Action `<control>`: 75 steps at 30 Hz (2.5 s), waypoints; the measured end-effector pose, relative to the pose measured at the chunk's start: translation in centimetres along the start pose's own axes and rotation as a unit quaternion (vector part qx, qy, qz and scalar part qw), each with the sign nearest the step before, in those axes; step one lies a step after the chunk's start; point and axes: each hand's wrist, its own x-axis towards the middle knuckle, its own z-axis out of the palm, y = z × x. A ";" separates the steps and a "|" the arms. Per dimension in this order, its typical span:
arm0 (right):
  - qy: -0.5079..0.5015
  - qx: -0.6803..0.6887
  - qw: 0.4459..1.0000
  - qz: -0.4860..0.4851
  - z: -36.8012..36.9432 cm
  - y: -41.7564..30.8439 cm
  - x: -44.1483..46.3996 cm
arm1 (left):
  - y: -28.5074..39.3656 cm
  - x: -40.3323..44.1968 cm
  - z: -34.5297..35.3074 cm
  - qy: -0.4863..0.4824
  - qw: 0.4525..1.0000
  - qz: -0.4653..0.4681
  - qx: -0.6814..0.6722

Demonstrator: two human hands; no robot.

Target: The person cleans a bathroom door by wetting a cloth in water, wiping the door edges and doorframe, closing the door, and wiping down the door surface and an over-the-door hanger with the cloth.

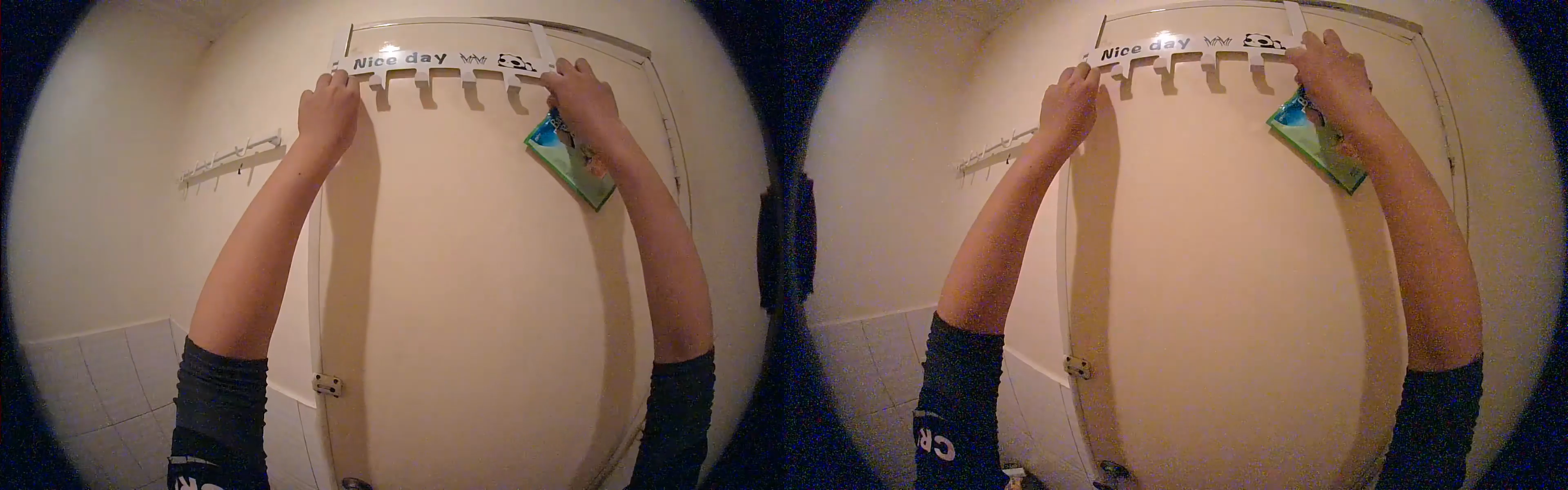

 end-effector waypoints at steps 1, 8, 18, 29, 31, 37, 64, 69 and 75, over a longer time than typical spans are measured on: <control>0.004 0.002 1.000 -0.007 0.1 0.2 0.0 | -0.1 0.2 0.0 -0.003 1.000 0.004 0.002; 0.035 0.010 0.999 -0.039 -0.5 1.4 -0.1 | -1.1 1.3 -1.1 0.017 0.999 0.024 -0.016; 0.093 0.047 0.994 -0.028 1.0 1.4 -1.1 | -1.5 1.1 -1.2 0.054 0.998 0.033 0.003; 0.156 0.035 0.987 0.003 1.5 1.5 -3.4 | -0.9 -0.4 -3.2 0.091 0.995 0.049 -0.013; 0.151 0.033 0.988 0.004 1.5 1.4 -3.4 | -0.7 -0.3 -3.3 0.093 0.995 0.039 0.015; 0.109 0.015 0.992 0.066 0.3 0.0 -3.8 | -1.0 -0.2 -3.8 0.117 0.991 0.056 0.018; 0.104 0.048 0.993 -0.010 4.6 1.9 -1.9 | -0.8 0.3 0.3 0.208 0.971 0.067 -0.098; 0.105 -0.012 0.994 -0.034 4.2 2.7 -2.4 | 0.3 -2.7 3.7 0.158 0.937 -0.076 -0.302; 0.118 -0.061 0.986 -0.099 6.9 4.1 -2.9 | 3.3 -3.5 8.6 0.154 0.802 -0.216 -0.535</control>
